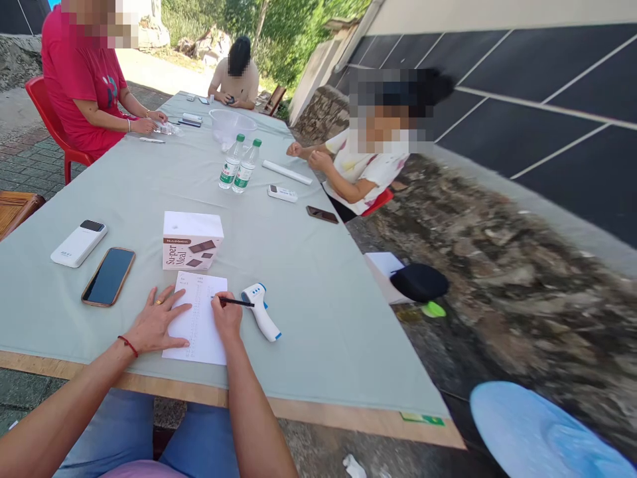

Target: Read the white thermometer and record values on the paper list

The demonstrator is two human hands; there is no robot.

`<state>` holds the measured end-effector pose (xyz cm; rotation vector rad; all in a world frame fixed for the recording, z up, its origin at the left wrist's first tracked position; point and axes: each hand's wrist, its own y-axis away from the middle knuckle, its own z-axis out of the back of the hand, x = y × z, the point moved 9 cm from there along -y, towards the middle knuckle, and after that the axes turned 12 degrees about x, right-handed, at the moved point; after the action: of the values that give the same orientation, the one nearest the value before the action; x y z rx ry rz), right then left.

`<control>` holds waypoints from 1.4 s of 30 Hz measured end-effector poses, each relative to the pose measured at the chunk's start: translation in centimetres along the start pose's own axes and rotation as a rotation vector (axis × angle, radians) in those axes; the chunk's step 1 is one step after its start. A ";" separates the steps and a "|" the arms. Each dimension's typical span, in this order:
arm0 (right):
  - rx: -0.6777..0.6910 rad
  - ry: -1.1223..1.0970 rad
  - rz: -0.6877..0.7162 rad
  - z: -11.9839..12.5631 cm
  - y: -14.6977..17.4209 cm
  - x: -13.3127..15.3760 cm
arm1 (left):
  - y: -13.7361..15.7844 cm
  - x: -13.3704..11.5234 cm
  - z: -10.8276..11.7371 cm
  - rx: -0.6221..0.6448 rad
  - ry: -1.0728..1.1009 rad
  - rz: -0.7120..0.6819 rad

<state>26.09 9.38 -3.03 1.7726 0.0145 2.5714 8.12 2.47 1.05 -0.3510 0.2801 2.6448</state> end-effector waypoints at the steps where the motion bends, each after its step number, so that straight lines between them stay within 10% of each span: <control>1: 0.002 -0.002 0.000 0.0 0.0 0.0 | 0.0 0.0 0.0 0.000 -0.001 0.000; 29: -0.110 -0.124 -0.039 1.5 0.4 0.2 | 0.0 0.2 -0.1 -0.015 0.050 -0.007; 42: 0.454 0.528 0.015 -0.9 5.7 3.6 | 0.1 1.6 -0.7 -0.191 0.234 -0.041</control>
<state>23.94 3.72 0.08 1.1023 0.6349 3.1441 6.83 2.83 -0.01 -0.7234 0.0921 2.5965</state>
